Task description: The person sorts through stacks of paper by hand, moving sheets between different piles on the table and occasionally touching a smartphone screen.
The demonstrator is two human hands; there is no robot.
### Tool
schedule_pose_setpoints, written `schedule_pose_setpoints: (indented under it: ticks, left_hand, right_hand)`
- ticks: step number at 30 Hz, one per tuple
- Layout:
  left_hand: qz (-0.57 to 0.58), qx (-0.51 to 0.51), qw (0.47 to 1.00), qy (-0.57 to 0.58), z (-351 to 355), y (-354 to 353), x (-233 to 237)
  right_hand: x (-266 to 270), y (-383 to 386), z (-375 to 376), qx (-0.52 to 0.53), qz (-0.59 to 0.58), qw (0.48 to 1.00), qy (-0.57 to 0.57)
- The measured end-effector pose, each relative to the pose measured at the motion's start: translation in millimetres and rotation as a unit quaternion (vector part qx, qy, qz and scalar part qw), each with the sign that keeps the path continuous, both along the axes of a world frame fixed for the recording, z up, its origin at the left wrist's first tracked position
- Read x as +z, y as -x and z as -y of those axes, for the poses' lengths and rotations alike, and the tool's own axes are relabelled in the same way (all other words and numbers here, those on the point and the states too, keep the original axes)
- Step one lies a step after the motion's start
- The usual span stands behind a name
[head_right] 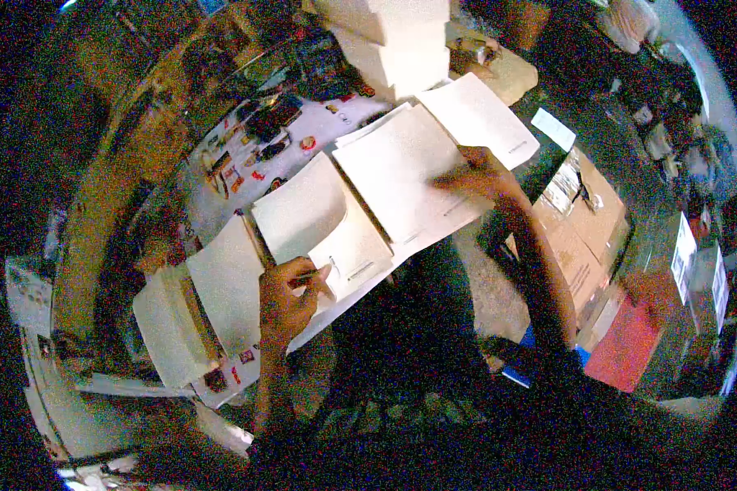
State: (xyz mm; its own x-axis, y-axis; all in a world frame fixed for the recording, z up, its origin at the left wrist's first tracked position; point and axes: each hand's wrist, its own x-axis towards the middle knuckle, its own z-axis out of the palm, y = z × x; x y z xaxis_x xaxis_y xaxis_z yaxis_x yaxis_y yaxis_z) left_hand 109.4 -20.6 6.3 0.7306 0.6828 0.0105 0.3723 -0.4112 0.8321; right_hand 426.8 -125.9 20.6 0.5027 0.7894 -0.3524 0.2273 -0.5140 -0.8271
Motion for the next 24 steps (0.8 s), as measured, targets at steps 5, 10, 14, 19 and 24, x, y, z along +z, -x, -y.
schedule_pose_setpoints:
  ticks: [5,10,14,19,24]
  left_hand:
    - [0.014,0.147,0.989,-0.022,8.5,7.9,2.7]
    - [0.049,0.199,0.979,-0.005,3.8,19.6,-1.3]
    - [0.179,0.252,0.94,0.142,7.4,23.6,-13.8]
    - [0.195,0.209,0.933,0.218,4.7,34.5,-29.4]
    - [0.239,0.001,0.968,0.069,-8.5,69.1,-7.7]
  right_hand:
    - [-50.4,-23.9,-0.9,0.053,-0.048,0.988,-0.136]
    - [-56.1,-40.6,9.1,-0.118,-0.073,0.98,-0.146]
    - [-2.3,8.7,7.3,-0.07,-0.123,0.964,-0.225]
    - [-17.7,80.0,-13.5,0.045,-0.055,0.988,-0.138]
    - [-65.1,111.7,-36.5,0.044,-0.091,0.972,-0.213]
